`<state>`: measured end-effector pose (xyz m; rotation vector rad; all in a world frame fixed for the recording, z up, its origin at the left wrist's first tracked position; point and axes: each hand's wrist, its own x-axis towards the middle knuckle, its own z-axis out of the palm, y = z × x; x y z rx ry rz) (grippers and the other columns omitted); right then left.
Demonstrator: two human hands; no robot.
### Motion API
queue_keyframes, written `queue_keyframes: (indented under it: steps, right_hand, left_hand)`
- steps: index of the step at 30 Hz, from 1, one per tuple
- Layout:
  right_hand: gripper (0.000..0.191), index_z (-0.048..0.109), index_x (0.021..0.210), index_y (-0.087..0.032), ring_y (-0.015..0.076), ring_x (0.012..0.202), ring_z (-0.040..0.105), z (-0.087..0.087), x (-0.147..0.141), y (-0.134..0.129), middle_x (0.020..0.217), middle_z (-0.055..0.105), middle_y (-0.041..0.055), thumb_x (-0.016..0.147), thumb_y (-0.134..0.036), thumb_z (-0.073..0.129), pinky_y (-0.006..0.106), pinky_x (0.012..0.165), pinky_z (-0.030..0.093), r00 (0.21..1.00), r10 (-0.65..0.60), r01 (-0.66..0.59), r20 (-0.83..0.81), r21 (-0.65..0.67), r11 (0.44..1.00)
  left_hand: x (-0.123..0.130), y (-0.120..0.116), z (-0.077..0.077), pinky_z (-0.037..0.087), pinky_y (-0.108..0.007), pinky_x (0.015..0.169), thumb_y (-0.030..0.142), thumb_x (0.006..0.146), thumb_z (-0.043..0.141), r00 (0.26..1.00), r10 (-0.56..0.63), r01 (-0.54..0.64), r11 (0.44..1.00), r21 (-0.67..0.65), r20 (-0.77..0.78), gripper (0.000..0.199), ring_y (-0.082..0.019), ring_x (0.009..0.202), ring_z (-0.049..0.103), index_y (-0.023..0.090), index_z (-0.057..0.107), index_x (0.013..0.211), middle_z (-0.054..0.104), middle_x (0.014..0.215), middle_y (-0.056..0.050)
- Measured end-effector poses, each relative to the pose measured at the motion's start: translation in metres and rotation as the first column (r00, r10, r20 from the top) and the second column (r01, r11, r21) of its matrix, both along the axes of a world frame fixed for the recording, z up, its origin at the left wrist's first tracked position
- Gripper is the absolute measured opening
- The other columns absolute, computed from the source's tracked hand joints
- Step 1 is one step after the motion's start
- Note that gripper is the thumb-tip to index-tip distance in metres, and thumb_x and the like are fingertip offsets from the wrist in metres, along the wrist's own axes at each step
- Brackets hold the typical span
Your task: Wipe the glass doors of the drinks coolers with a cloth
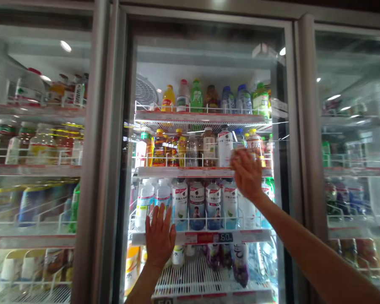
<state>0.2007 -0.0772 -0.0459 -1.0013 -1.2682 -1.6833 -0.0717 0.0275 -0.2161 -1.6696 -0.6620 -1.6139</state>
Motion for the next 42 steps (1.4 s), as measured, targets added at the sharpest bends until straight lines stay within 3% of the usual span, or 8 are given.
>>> queue_keyframes:
  steps: [5, 13, 20, 23, 29, 34, 38, 42]
  right_hand:
    - [0.034, 0.061, 0.112, -0.017, 0.0312, 0.127, 0.038, 0.042, 0.018, 0.000, 0.136, 0.044, 0.0141, 0.084, -0.022, 0.042, 0.051, 0.099, 0.032, 0.959, 0.080, -0.021, -0.273, 0.211, 0.977]
    - [0.040, 0.053, 0.120, -0.029, 0.0200, 0.136, 0.023, -0.013, -0.085, 0.031, 0.139, 0.044, -0.0004, 0.081, -0.021, 0.047, 0.047, 0.113, 0.012, 0.966, 0.053, 0.013, 0.251, -0.254, 0.967]
    - [0.037, 0.060, 0.113, -0.020, 0.0283, 0.131, 0.032, 0.048, 0.001, 0.007, 0.140, 0.040, 0.0095, 0.080, -0.017, 0.044, 0.054, 0.101, 0.027, 0.968, 0.119, -0.089, -0.220, 0.143, 0.986]
    - [0.040, 0.057, 0.117, -0.020, 0.0288, 0.133, 0.028, 0.056, -0.029, 0.021, 0.141, 0.039, 0.0099, 0.080, -0.017, 0.044, 0.054, 0.102, 0.027, 0.971, 0.129, -0.108, -0.203, 0.112, 0.988]
    - [0.042, 0.052, 0.120, -0.031, 0.0211, 0.136, 0.021, 0.013, -0.127, 0.054, 0.141, 0.040, -0.0027, 0.080, -0.021, 0.049, 0.047, 0.113, 0.008, 0.953, 0.075, 0.008, 0.295, -0.271, 0.963]
    - [0.035, 0.056, 0.115, -0.026, 0.0233, 0.133, 0.029, 0.046, -0.084, 0.039, 0.139, 0.043, 0.0033, 0.082, -0.019, 0.046, 0.052, 0.108, 0.017, 0.992, 0.058, -0.047, 0.111, -0.095, 0.994]
    - [0.039, 0.054, 0.119, -0.025, 0.0257, 0.134, 0.027, 0.075, -0.065, 0.037, 0.142, 0.039, 0.0049, 0.082, -0.018, 0.044, 0.055, 0.106, 0.020, 0.993, 0.104, -0.104, -0.054, -0.002, 0.995]
    - [0.043, 0.050, 0.124, -0.028, 0.0232, 0.136, 0.023, 0.043, -0.106, 0.048, 0.141, 0.040, 0.0016, 0.081, -0.020, 0.047, 0.049, 0.112, 0.011, 0.982, 0.089, -0.060, 0.164, -0.175, 0.983]
  left_hand:
    - [0.001, -0.001, 0.000, 0.012, -0.045, 0.113, 0.018, 0.084, 0.044, 1.000, 0.002, -0.002, 1.000, -0.007, 0.012, 0.064, -0.024, 0.137, 0.017, 0.020, 0.018, 0.142, 0.018, 0.149, -0.008]
    - [-0.003, 0.000, 0.001, 0.012, -0.043, 0.113, 0.019, 0.085, 0.044, 1.000, -0.008, 0.008, 1.000, 0.015, -0.007, 0.062, -0.023, 0.137, 0.018, 0.021, 0.020, 0.142, 0.019, 0.149, -0.007]
    - [0.000, -0.001, 0.000, 0.012, -0.045, 0.113, 0.016, 0.083, 0.045, 1.000, 0.006, -0.006, 1.000, 0.009, 0.002, 0.065, -0.025, 0.137, 0.017, 0.019, 0.019, 0.142, 0.018, 0.149, -0.008]
    - [-0.001, 0.000, -0.001, 0.013, -0.045, 0.113, 0.017, 0.083, 0.044, 1.000, 0.026, -0.026, 1.000, 0.002, 0.001, 0.064, -0.024, 0.137, 0.017, 0.020, 0.020, 0.142, 0.019, 0.149, -0.007]
    - [-0.004, 0.001, -0.001, 0.013, -0.043, 0.113, 0.018, 0.084, 0.043, 0.998, 0.055, -0.055, 0.998, 0.020, -0.014, 0.063, -0.023, 0.137, 0.017, 0.019, 0.019, 0.142, 0.020, 0.149, -0.008]
    - [-0.004, -0.002, -0.003, 0.013, -0.044, 0.113, 0.017, 0.084, 0.044, 0.999, 0.045, -0.044, 0.999, 0.012, -0.029, 0.062, -0.025, 0.137, 0.017, 0.018, 0.023, 0.141, 0.024, 0.148, -0.010]
    - [-0.010, 0.000, 0.014, 0.015, -0.045, 0.112, 0.017, 0.084, 0.045, 1.000, 0.016, -0.016, 1.000, 0.017, 0.018, 0.060, -0.022, 0.136, 0.022, 0.022, 0.026, 0.140, 0.031, 0.145, -0.009]
    - [-0.019, 0.010, 0.044, 0.014, -0.046, 0.111, 0.021, 0.086, 0.045, 0.979, 0.029, -0.034, 0.999, 0.026, 0.200, 0.057, -0.023, 0.137, 0.021, 0.021, 0.026, 0.140, 0.029, 0.146, -0.010]
